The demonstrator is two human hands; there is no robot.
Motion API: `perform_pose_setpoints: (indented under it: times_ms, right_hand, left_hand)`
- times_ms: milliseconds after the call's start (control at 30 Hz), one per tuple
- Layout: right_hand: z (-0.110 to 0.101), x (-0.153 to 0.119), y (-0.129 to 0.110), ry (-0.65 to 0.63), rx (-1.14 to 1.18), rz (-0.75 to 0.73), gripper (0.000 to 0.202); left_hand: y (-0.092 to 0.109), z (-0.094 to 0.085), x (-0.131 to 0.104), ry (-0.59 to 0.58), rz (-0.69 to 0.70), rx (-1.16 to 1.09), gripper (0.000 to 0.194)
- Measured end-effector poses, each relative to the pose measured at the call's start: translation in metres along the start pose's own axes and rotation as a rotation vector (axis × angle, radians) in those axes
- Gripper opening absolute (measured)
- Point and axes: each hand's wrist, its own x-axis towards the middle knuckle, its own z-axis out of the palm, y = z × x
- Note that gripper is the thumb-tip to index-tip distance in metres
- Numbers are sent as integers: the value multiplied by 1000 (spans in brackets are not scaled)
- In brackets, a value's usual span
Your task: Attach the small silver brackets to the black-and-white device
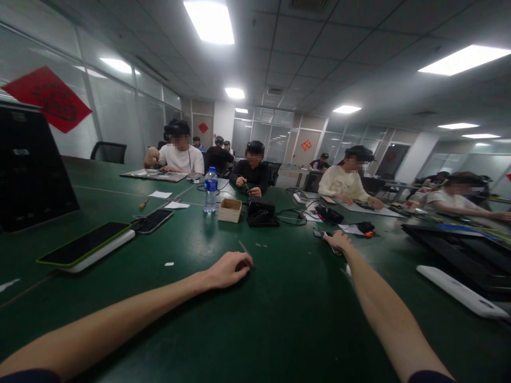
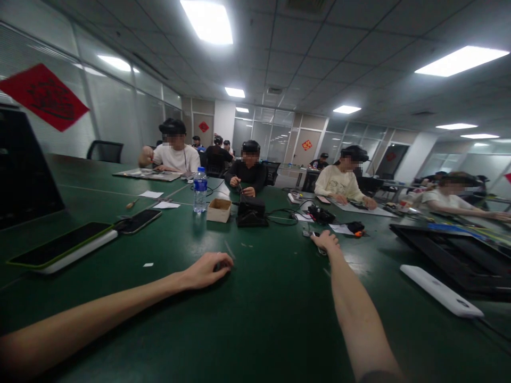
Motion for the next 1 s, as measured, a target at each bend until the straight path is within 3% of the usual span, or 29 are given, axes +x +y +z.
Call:
perform_pose_setpoints:
  times_ms: [1000]
  right_hand:
    - [8, 10, 3, 49, 130, 45, 91]
  left_hand:
    - [-4, 1, 1, 4, 5, 1, 18]
